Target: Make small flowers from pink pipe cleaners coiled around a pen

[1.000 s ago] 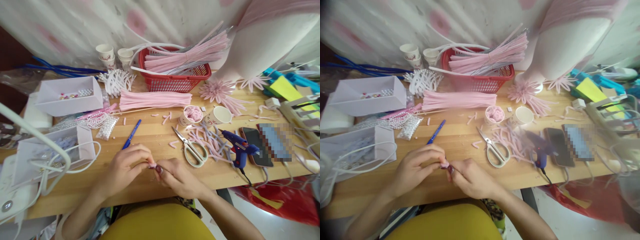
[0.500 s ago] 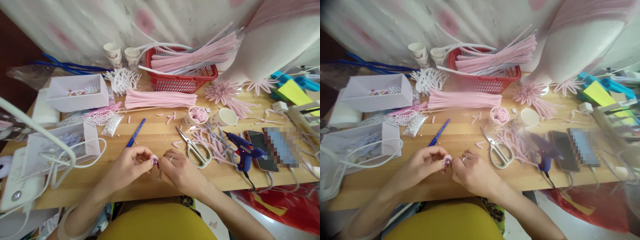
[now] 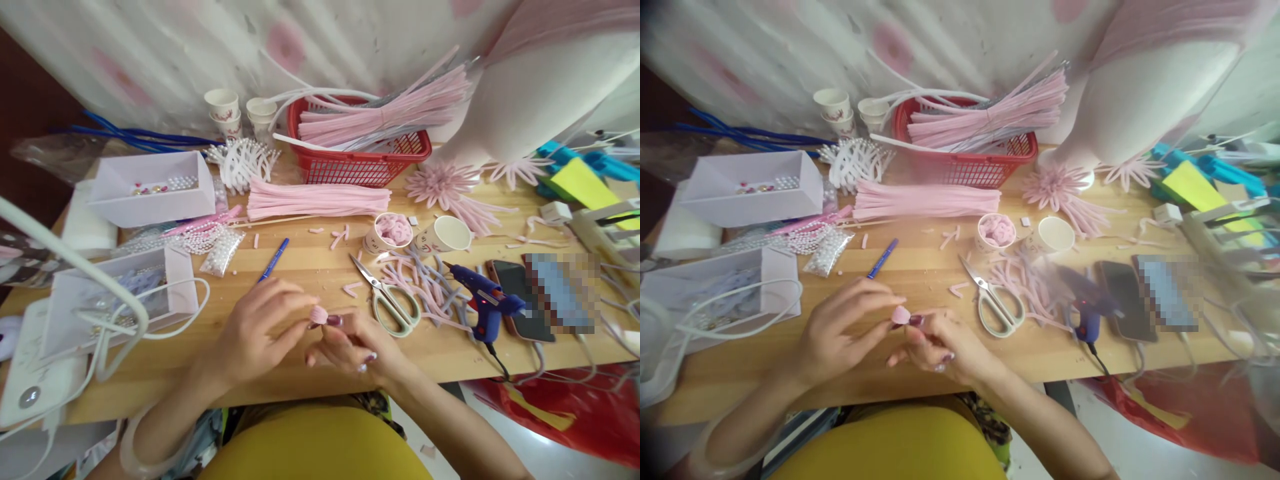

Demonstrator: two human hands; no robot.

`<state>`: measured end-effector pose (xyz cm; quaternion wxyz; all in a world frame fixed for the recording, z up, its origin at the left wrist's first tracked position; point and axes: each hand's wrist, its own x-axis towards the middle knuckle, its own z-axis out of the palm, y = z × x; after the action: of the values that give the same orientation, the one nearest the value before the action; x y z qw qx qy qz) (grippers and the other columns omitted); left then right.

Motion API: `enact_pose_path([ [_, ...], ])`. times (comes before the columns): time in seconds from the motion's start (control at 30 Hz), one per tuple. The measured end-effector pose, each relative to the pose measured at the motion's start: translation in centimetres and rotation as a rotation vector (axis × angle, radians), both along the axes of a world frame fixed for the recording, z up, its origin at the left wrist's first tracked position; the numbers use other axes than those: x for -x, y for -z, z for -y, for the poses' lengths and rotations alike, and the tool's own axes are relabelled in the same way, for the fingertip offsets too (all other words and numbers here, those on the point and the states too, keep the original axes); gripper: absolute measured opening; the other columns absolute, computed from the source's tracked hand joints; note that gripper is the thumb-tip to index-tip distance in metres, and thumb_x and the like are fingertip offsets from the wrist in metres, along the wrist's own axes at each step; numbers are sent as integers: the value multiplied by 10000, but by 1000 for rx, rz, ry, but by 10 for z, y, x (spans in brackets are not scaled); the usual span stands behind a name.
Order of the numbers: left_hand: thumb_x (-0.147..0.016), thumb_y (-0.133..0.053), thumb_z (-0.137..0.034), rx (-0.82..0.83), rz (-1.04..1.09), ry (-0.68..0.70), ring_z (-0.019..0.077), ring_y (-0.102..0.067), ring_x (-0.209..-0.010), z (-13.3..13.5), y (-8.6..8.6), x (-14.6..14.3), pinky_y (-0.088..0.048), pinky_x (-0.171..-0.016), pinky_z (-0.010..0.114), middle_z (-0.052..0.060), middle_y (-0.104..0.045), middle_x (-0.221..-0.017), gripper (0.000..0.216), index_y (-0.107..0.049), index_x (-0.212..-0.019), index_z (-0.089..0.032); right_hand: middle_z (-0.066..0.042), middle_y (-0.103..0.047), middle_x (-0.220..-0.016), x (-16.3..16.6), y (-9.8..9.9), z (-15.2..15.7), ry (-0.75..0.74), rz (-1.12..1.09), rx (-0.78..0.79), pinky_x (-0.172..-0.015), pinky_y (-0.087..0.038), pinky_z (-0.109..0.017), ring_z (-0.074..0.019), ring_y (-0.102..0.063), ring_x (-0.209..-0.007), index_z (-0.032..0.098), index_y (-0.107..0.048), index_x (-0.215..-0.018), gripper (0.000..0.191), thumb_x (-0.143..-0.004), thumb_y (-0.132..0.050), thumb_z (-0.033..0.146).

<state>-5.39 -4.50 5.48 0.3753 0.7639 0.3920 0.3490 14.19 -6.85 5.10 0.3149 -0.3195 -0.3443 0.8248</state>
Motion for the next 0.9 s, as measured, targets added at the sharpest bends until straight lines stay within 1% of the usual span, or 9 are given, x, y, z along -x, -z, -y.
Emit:
enact_pose_path([
  [0.13,-879,-613,-330,594,222,15,183,-666,-826,5,-12,-7,-528,-752,264,35,-703,-866,138,-667,-928,-213,37,-426,-573,-2,-6,0,-9,570,-790,-666,-461,-298,-125,-422,-540,214,-441,-670,218,-883,-410,186],
  [0.23,-862,-638,-292,718,211,-7,162,-662,-787,8,-16,-11,-521,-714,232,13,-694,-826,91,-661,-869,-205,41,-409,-596,-2,-5,0,15,715,-1161,-848,-454,-383,-131,-395,-564,223,-407,-687,200,-826,-413,79],
  [0.33,-883,-618,-253,615,141,-6,146,-657,-770,7,-14,-10,-508,-684,212,9,-700,-828,76,-679,-869,-211,24,-441,-608,-1,-3,1,-8,684,-1039,-725,-452,-324,-142,-434,-601,220,-410,-677,203,-845,-421,106],
  [0.47,-886,-598,-129,246,52,58,135,-661,-779,3,-10,-2,-503,-725,212,9,-716,-835,143,-705,-885,-224,83,-360,-464,2,4,4,-39,244,-301,-514,-383,-245,-87,-314,-406,216,-417,-624,294,-914,-402,263],
  [0.53,-887,-551,-64,35,43,128,152,-674,-807,1,-8,1,-512,-763,242,29,-736,-863,236,-715,-940,-226,133,-207,-372,5,10,4,-54,-103,54,-553,-447,-258,-63,-178,-331,233,-340,-564,344,-897,-402,292],
  [0.6,-880,-517,-24,-99,53,166,171,-687,-840,1,-7,2,-525,-790,271,45,-753,-899,309,-720,-989,-230,149,-117,-352,7,15,3,-96,-326,250,-621,-491,-281,-58,-128,-322,243,-268,-545,371,-869,-442,294],
  [0.7,-864,-570,-42,-26,101,10,163,-703,-851,5,-4,-1,-552,-797,262,34,-759,-936,286,-719,-1007,-239,135,-190,-397,5,15,0,-63,-248,164,-633,-485,-293,-77,-201,-376,222,-396,-608,347,-902,-499,375],
  [0.8,-851,-651,-136,303,226,-158,148,-718,-841,12,0,-5,-586,-764,233,22,-756,-974,226,-697,-1048,-236,72,-363,-550,0,7,0,11,163,-212,-601,-412,-262,-104,-335,-508,187,-525,-773,321,-971,-451,429],
  [0.9,-848,-678,-198,482,312,-157,142,-713,-846,17,4,-9,-592,-759,222,11,-746,-952,172,-704,-1013,-238,33,-435,-665,-1,3,1,-14,520,-560,-580,-355,-249,-118,-405,-591,195,-510,-819,257,-1010,-391,319],
])
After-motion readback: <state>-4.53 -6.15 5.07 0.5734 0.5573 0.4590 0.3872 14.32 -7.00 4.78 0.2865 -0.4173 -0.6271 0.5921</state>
